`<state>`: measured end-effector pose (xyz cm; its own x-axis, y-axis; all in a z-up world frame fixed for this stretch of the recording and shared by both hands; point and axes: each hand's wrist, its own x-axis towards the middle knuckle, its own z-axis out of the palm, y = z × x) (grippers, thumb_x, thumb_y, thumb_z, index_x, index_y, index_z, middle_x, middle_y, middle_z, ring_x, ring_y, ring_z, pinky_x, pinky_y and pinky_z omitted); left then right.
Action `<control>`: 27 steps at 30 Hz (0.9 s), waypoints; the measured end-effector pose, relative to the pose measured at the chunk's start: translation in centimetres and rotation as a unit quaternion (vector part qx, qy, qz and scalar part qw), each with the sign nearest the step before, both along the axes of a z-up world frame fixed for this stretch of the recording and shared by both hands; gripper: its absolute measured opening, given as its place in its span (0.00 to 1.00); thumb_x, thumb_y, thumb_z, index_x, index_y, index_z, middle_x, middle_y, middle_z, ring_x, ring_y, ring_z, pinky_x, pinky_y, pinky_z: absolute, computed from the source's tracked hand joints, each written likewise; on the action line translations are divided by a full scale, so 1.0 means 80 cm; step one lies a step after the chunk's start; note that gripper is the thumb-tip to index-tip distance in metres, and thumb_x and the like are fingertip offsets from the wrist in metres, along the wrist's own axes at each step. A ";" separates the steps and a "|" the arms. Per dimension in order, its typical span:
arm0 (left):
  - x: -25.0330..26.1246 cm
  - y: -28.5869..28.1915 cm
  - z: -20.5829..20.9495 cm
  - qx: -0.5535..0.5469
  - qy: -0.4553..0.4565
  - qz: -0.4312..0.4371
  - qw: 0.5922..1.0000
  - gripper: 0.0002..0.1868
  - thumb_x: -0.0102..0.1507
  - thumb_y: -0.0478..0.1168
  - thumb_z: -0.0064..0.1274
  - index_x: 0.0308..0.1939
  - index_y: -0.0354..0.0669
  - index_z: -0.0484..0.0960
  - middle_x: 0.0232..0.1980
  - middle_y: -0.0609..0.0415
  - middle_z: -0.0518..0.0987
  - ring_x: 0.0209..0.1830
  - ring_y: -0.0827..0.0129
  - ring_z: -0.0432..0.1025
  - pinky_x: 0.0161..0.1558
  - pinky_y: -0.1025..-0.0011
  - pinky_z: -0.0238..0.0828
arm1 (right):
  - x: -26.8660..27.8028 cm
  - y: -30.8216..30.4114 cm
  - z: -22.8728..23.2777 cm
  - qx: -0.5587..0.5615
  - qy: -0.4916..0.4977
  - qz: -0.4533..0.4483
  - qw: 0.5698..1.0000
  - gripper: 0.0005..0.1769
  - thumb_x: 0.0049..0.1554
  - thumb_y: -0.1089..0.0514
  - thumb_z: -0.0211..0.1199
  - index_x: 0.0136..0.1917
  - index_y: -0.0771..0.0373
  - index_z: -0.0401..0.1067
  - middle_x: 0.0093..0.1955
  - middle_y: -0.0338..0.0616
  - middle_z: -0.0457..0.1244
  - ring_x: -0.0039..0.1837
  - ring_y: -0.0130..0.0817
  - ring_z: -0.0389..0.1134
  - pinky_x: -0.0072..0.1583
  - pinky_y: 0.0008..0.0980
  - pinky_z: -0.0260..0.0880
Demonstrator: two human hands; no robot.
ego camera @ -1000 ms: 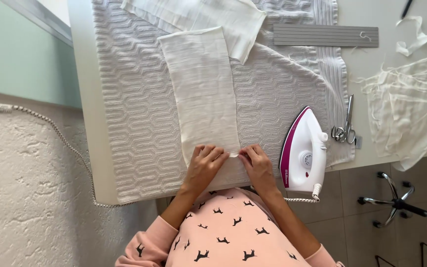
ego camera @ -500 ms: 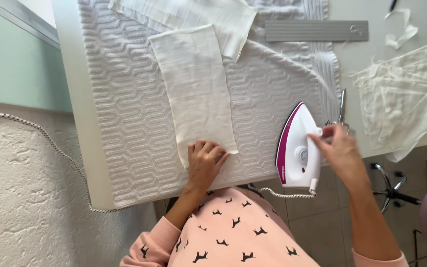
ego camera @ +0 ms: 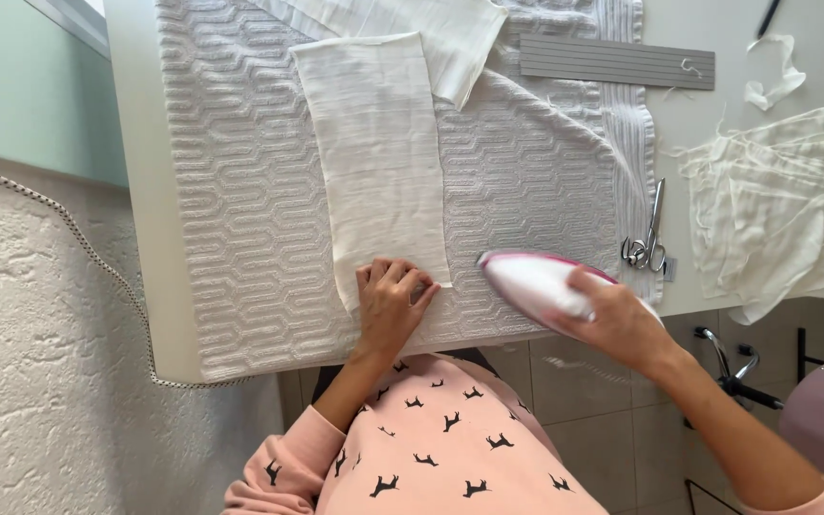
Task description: Ironing and folding small pieces of fabric on a table.
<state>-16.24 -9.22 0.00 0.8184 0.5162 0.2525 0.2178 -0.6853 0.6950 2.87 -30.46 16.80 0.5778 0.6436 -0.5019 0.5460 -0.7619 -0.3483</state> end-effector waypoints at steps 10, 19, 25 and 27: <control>-0.001 -0.006 -0.008 0.001 0.011 0.015 1.000 0.09 0.59 0.50 0.64 0.30 0.58 0.80 0.37 0.64 0.75 0.46 0.68 0.68 0.53 0.65 0.54 | 0.000 0.022 -0.038 -0.029 0.033 0.203 0.978 0.23 0.57 0.37 0.61 0.56 0.51 0.61 0.39 0.58 0.70 0.48 0.61 0.74 0.50 0.57 0.73; -0.015 -0.001 -0.023 0.017 0.015 -0.008 1.000 0.06 0.62 0.50 0.61 0.37 0.58 0.80 0.40 0.65 0.75 0.48 0.71 0.68 0.55 0.66 0.54 | 0.007 0.038 -0.044 -0.074 0.061 0.188 0.977 0.22 0.58 0.38 0.62 0.56 0.51 0.61 0.41 0.58 0.71 0.53 0.59 0.74 0.53 0.54 0.74; -0.048 0.021 -0.016 0.031 0.015 0.020 0.999 0.05 0.61 0.47 0.64 0.34 0.56 0.83 0.42 0.64 0.76 0.51 0.70 0.67 0.57 0.63 0.53 | 0.008 0.048 -0.050 -0.067 0.074 0.212 0.972 0.22 0.59 0.38 0.61 0.56 0.51 0.60 0.41 0.59 0.70 0.52 0.58 0.74 0.52 0.54 0.74; -0.058 0.028 -0.011 0.049 0.011 0.050 0.997 0.07 0.59 0.48 0.65 0.35 0.58 0.83 0.43 0.64 0.75 0.52 0.69 0.67 0.58 0.62 0.52 | 0.004 0.055 -0.044 -0.071 0.076 0.213 0.971 0.22 0.59 0.39 0.61 0.56 0.51 0.60 0.41 0.59 0.70 0.52 0.58 0.74 0.53 0.54 0.74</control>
